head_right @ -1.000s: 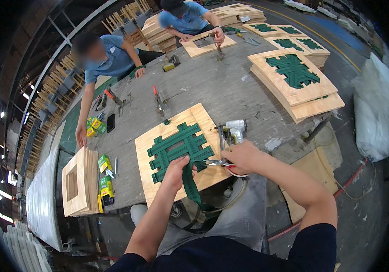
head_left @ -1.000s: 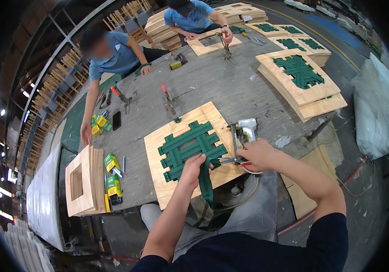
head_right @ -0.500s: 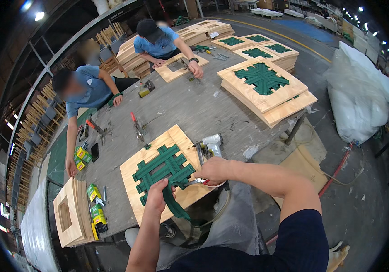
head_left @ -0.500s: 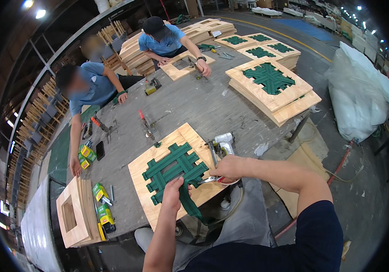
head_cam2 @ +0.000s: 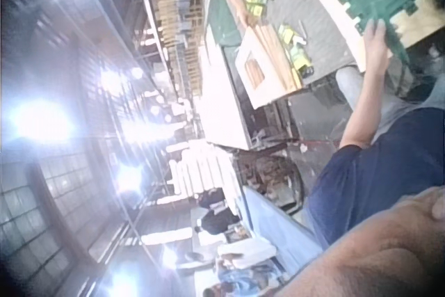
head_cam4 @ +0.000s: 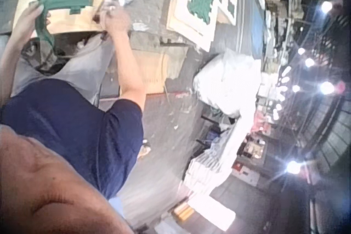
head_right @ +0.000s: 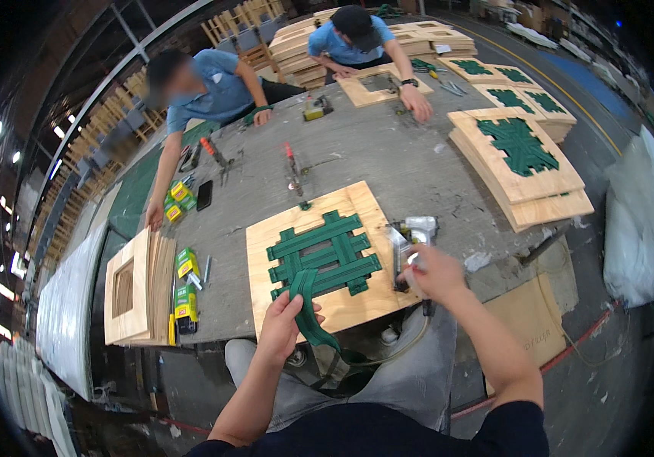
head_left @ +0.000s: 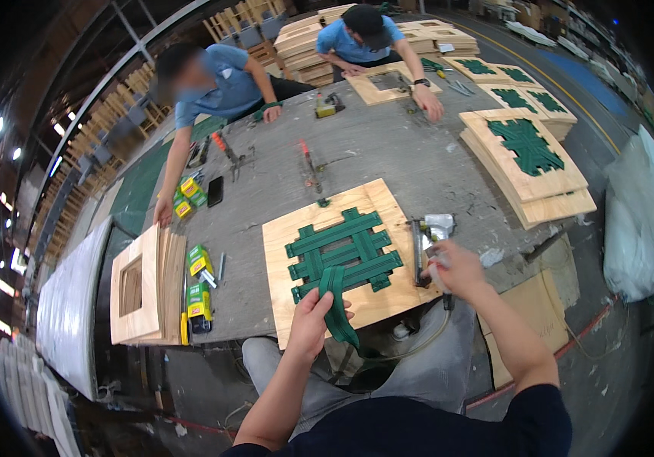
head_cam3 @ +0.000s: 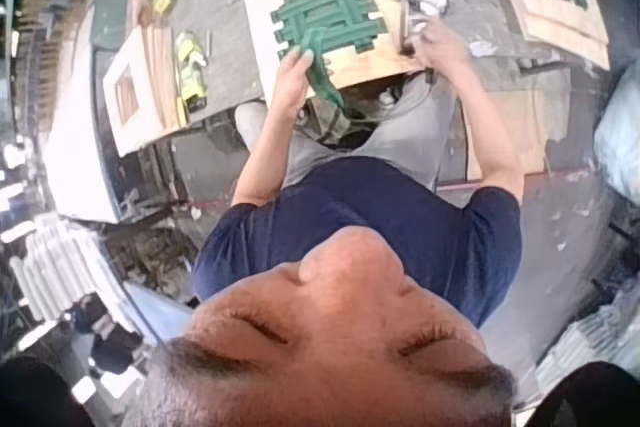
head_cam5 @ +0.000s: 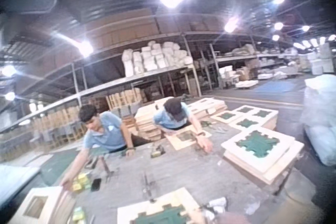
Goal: The person weaves green rattan strips into a square wooden frame to create a decorative pattern. They use a staple gun to secure the strips and scissors to trim excess material.
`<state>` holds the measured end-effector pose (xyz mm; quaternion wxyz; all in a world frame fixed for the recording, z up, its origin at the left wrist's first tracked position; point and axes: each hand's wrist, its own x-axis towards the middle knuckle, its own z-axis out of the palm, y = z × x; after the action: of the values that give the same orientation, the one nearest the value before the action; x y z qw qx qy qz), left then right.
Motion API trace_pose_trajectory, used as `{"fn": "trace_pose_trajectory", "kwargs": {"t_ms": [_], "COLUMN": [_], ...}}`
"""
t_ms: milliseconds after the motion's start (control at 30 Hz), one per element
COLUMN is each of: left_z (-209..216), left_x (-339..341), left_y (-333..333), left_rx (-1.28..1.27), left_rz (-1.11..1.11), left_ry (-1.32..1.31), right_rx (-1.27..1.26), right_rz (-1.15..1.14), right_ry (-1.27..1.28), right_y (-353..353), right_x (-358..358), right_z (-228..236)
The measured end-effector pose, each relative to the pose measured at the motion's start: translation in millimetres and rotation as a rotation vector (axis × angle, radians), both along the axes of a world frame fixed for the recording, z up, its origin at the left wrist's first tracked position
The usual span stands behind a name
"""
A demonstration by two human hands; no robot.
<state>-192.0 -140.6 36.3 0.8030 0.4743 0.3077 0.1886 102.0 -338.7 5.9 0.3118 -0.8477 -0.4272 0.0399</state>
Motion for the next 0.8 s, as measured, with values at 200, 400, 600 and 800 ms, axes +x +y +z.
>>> {"fn": "trace_pose_trajectory", "kwargs": {"t_ms": [200,400,600,800], "left_z": [-24,-13,25,23], "left_x": [-48,-36,4,22], "left_y": [-23,-40,-38,49], "left_rx": [-0.256,-0.311,-0.342,0.197], "left_rz": [0.157,0.154,0.08,0.049], "left_ry": [-0.108,-0.245,-0.374,-0.083], "right_rx": [-0.03,0.101,0.127,0.233], "right_rz": [-0.4,-0.153,0.569,0.351], "right_ry": [-0.227,-0.192,0.815,1.2], "right_y": [-72,-36,28,24], "right_x": [77,45,-138,-189], "right_z": [-17,9,1,-23]}}
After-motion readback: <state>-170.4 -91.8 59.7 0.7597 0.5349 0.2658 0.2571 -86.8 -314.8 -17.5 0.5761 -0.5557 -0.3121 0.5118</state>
